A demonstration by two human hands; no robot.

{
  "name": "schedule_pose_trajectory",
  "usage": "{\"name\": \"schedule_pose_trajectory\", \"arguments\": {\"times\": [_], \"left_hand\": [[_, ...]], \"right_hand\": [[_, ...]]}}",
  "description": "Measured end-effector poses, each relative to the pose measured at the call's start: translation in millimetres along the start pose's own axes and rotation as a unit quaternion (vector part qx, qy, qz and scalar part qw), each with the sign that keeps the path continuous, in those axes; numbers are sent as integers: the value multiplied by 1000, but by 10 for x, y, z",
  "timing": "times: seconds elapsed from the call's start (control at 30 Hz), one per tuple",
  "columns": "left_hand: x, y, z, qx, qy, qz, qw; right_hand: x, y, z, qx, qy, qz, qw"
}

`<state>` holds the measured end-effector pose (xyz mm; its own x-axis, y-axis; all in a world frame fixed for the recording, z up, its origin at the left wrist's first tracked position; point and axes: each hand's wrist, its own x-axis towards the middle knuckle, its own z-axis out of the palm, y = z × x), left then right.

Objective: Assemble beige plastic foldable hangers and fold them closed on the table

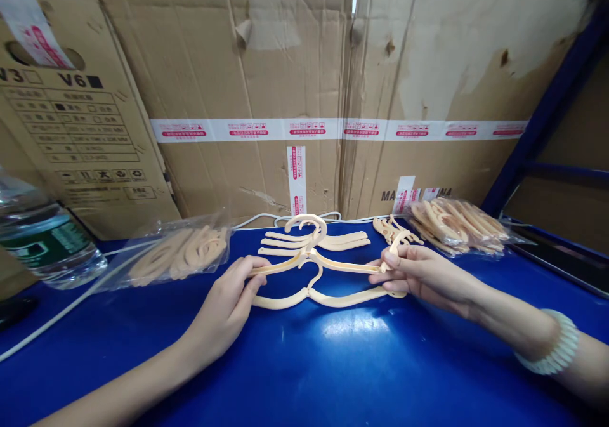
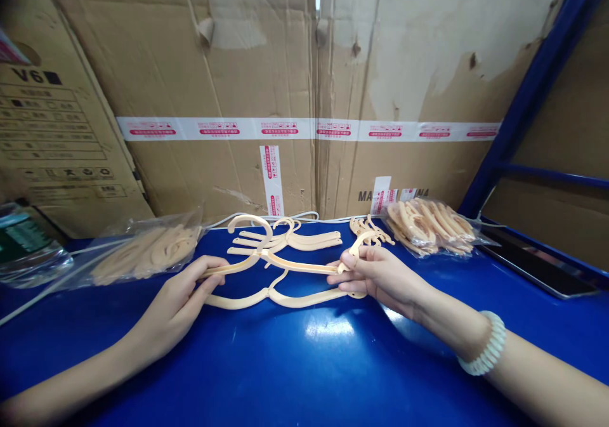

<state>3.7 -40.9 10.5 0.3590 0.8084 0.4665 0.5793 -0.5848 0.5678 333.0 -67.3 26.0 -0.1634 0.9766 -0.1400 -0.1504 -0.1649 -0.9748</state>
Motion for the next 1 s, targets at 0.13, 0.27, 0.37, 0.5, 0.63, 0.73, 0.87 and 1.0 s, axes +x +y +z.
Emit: {"name": "schedule_pose_trajectory", "arguments": {"times": [0.13, 0.27, 0.37, 0.5, 0.63, 0.73, 0.87, 1.0], "left_hand": [[-13, -17, 2, 0, -1, 1, 1000], [-11, -17, 6, -1, -2, 9, 1000], [-5, -7, 7, 1, 0, 10, 1000], [-12, -8, 5, 3, -10, 11, 1000], [-20, -26, 7, 7, -17, 14, 1000], [-20, -36, 10, 10, -19, 13, 1000], [-31, -30, 12, 25, -30, 19, 999], [-50, 0, 17, 55, -47, 28, 997]], "right_hand": [[-10, -16, 6, -6, 1, 3, 1000], [-18, -23, 0, -14, 2, 15, 1000], [-15, -19, -1, -10, -5, 13, 1000], [-8, -3, 23, -13, 3, -12, 1000], [-1, 29, 57, -55, 27, -63, 996], [15, 57, 71, -74, 56, -99, 991], [24, 72, 84, -95, 86, -141, 982], [7, 64, 112, -101, 101, -150, 978]]}}
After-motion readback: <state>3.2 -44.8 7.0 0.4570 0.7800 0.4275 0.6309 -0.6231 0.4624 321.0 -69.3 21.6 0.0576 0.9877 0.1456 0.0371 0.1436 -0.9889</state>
